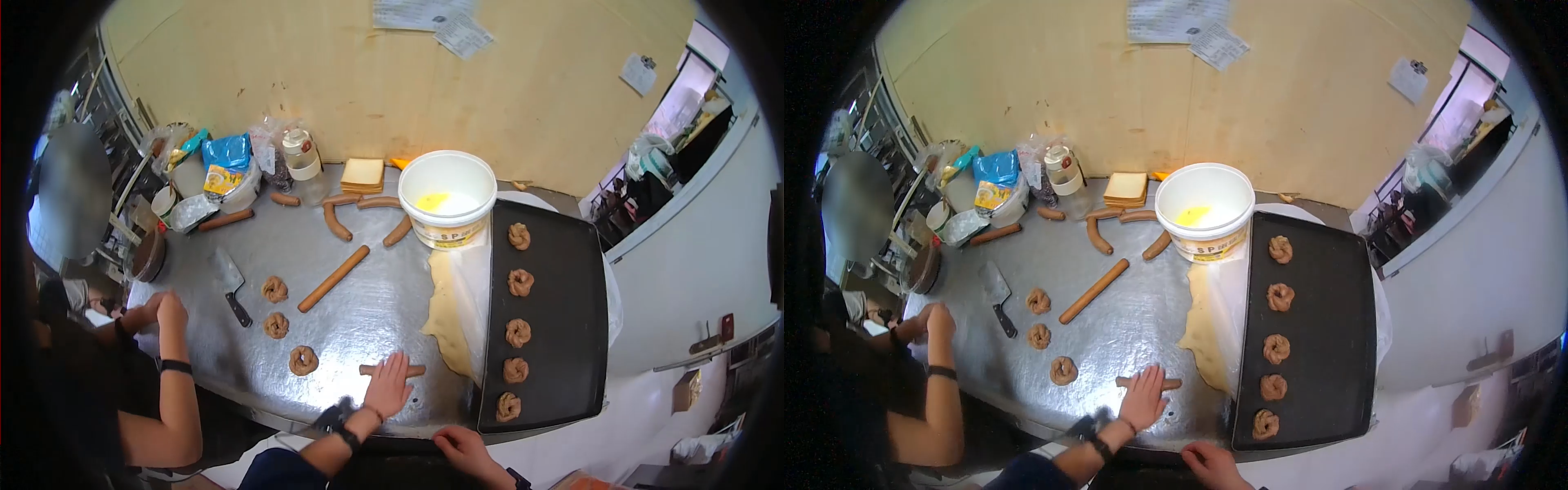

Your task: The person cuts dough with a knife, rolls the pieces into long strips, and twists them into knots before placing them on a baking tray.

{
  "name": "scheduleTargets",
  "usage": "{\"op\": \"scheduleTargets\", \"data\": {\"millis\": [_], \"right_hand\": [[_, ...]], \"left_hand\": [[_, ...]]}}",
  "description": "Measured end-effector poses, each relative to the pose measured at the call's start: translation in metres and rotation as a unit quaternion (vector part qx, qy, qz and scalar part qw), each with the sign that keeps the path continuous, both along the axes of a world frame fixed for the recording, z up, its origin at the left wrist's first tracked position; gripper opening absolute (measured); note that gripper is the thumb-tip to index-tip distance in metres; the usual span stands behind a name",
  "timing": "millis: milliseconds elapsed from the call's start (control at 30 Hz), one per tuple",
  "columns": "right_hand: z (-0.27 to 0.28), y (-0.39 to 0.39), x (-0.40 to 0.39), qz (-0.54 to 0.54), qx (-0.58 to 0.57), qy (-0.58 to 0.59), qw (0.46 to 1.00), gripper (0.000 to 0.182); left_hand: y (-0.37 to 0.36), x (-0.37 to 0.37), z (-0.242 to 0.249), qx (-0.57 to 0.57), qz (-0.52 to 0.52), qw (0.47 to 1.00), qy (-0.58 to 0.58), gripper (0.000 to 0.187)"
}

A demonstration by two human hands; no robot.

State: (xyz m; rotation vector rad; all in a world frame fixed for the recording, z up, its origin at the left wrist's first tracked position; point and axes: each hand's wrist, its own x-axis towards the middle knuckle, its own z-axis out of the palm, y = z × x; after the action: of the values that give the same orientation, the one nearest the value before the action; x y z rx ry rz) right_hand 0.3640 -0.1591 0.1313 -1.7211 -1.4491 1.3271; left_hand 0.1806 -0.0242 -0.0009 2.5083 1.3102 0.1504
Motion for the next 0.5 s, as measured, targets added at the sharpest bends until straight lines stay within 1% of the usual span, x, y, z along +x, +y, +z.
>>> {"op": "scheduleTargets", "data": {"millis": [33, 67, 100, 167, 200, 233, 267, 300, 333, 367, 400, 433, 467, 500], "right_hand": [[0.001, 0.007, -0.004, 0.026, -0.003, -0.010, 1.000, 0.017], [-0.001, 0.012, -0.008, 0.051, -0.004, -0.020, 0.998, 0.020], [-0.010, 0.016, -0.010, 0.045, -0.003, -0.017, 0.999, 0.020], [-0.035, 0.030, -0.011, 0.180, -0.032, -0.019, 0.983, 0.057], [-0.047, 0.037, -0.015, 0.176, -0.033, -0.019, 0.984, 0.057], [-0.057, 0.047, -0.022, 0.141, 0.066, -0.045, 0.987, 0.058], [-0.064, 0.059, -0.030, 0.103, 0.163, -0.072, 0.978, 0.060], [-0.072, 0.077, -0.038, 0.070, 0.207, -0.096, 0.971, 0.059], [-0.076, 0.099, -0.046, 0.037, 0.249, -0.121, 0.960, 0.058], [-0.080, 0.120, -0.054, 0.019, 0.241, -0.155, 0.958, 0.060], [-0.086, 0.137, -0.060, 0.004, 0.235, -0.189, 0.953, 0.063], [-0.097, 0.150, -0.062, 0.004, 0.235, -0.189, 0.953, 0.063], [-0.109, 0.161, -0.064, 0.007, 0.216, -0.219, 0.952, 0.065], [-0.115, 0.165, -0.068, 0.011, 0.196, -0.247, 0.949, 0.067]], "left_hand": [[-0.023, -0.007, 0.007, 0.001, -0.015, 1.000, 0.024, 0.076], [-0.041, -0.010, 0.006, -0.025, -0.011, 0.999, 0.024, 0.079], [-0.051, -0.012, 0.008, -0.040, -0.002, 0.999, 0.016, 0.078], [-0.047, -0.010, 0.006, -0.054, 0.002, 0.998, 0.007, 0.078], [-0.033, -0.005, 0.001, -0.011, 0.002, 0.999, 0.030, 0.077], [-0.017, 0.000, -0.004, 0.030, 0.003, 0.998, 0.053, 0.076], [0.007, 0.007, -0.003, 0.054, 0.011, 0.994, 0.098, 0.072], [0.033, 0.013, -0.001, 0.020, 0.028, 0.996, 0.083, 0.070], [0.059, 0.020, 0.004, 0.017, 0.047, 0.995, 0.090, 0.070], [0.079, 0.025, 0.005, 0.015, 0.069, 0.993, 0.096, 0.070], [0.091, 0.025, -0.003, 0.014, 0.068, 0.993, 0.096, 0.070], [0.103, 0.024, -0.010, 0.040, 0.085, 0.994, 0.064, 0.069], [0.111, 0.021, -0.020, 0.064, 0.104, 0.992, 0.032, 0.068], [0.105, 0.019, -0.031, 0.093, 0.117, 0.988, 0.049, 0.067]]}}
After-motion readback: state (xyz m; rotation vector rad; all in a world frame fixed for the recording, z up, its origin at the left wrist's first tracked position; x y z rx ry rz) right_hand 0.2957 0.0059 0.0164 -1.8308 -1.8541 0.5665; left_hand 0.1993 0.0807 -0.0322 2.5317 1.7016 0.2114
